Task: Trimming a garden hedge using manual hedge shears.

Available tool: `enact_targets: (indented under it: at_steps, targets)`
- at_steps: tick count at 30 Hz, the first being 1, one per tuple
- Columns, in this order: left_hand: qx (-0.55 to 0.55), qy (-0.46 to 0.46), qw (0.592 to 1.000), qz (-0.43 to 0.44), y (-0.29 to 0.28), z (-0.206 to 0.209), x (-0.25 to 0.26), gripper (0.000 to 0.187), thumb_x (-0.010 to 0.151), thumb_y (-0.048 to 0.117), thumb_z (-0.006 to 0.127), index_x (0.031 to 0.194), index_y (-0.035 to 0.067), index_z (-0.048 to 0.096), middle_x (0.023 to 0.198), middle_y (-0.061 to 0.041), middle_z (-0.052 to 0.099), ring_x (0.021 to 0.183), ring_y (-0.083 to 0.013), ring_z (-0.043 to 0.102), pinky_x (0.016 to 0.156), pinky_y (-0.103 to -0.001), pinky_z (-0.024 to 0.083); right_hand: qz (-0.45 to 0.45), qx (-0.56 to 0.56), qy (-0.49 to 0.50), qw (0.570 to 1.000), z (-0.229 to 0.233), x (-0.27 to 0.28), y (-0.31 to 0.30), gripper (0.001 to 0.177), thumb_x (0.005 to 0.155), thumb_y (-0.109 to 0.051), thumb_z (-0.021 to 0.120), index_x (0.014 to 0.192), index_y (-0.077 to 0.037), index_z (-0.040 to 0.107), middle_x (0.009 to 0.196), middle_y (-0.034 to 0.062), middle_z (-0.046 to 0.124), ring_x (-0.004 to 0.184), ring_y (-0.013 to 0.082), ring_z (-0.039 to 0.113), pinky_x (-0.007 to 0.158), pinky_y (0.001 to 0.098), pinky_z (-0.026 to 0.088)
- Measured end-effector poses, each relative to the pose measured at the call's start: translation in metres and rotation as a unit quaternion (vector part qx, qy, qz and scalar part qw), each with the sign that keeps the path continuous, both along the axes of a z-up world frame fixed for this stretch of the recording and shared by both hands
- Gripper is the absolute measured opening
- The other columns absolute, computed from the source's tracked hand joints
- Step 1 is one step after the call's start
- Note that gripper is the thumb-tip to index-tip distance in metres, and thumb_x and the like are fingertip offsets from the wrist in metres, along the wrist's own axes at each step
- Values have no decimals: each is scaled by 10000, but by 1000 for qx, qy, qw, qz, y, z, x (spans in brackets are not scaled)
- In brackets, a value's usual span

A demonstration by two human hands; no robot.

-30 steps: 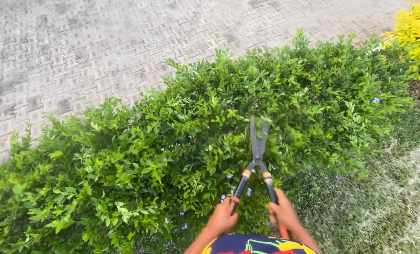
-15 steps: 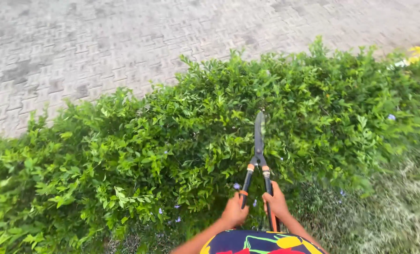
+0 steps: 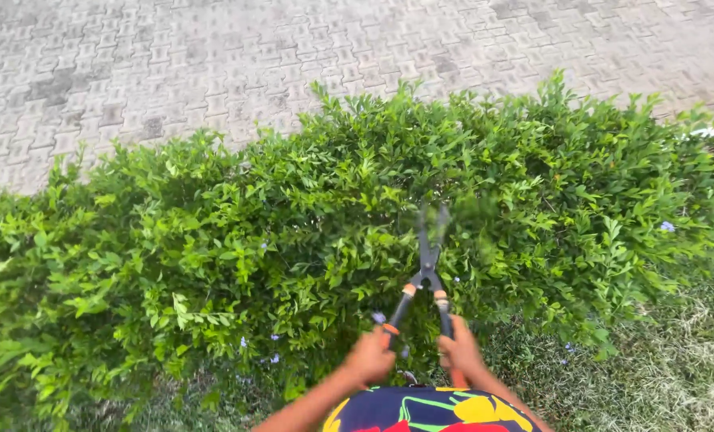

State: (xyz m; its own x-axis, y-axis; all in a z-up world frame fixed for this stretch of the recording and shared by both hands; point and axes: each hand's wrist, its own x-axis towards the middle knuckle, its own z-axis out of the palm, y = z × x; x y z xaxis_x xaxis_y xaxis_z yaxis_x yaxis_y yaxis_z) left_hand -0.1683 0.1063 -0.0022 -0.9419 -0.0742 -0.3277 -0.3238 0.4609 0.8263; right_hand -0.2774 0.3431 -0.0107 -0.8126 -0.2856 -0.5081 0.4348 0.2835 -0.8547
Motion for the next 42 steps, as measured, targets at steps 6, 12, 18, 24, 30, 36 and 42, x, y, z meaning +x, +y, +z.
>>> enact_targets:
  at_steps: [6, 12, 18, 24, 30, 36, 42]
  targets:
    - [13, 45, 997, 69, 46, -94, 11, 476, 836, 188, 686, 1259, 60, 509, 755, -186, 673, 698, -361, 697, 640, -475, 557, -22, 0, 63, 998, -10, 13, -5, 516, 838, 5, 578, 1323, -142, 479, 592, 71, 566, 373, 191, 558, 352, 345, 451]
    - [-27, -26, 999, -19, -24, 5, 15, 467, 817, 184, 662, 1264, 126, 536, 810, -164, 684, 715, -346, 713, 683, -445, 581, 84, 20, 24, 996, 5, -24, 60, 555, 816, 40, 586, 1327, -153, 489, 578, 47, 529, 368, 166, 524, 346, 332, 439]
    - [-38, -10, 999, 13, 22, -11, -11, 416, 824, 167, 646, 1231, 130, 571, 794, -162, 674, 710, -333, 691, 649, -454, 560, 17, -50, -2, 999, -16, -27, 23, 549, 827, 8, 590, 1343, -144, 478, 607, 13, 497, 387, 130, 478, 343, 311, 409]
    - [67, 43, 991, 104, 71, -63, -13, 361, 852, 160, 671, 1179, 77, 543, 731, -181, 641, 661, -341, 683, 625, -433, 531, -27, -57, 62, 996, -12, -10, 0, 454, 822, 20, 561, 1257, -69, 469, 616, 70, 550, 353, 197, 532, 322, 356, 438]
    - [37, 13, 999, 28, 19, 11, 7, 428, 836, 159, 682, 1228, 94, 524, 766, -159, 645, 680, -329, 672, 638, -426, 547, 70, 62, 101, 991, -35, -30, 60, 611, 812, 0, 613, 1388, -144, 466, 609, 32, 581, 388, 133, 542, 354, 308, 441]
    - [-29, 19, 999, -37, -47, 46, 27, 353, 839, 182, 662, 1147, 69, 533, 753, -174, 669, 665, -355, 671, 651, -437, 544, 213, 44, 66, 974, 37, -49, 73, 605, 827, 0, 614, 1400, -120, 461, 590, 43, 502, 365, 151, 518, 356, 325, 444]
    - [-42, 31, 998, 38, -39, 26, 49, 367, 829, 201, 701, 1113, 64, 513, 749, -180, 656, 674, -375, 662, 643, -479, 542, 282, 37, 57, 957, 64, -70, 28, 610, 846, -4, 591, 1420, -118, 421, 606, 45, 548, 374, 158, 550, 378, 323, 459]
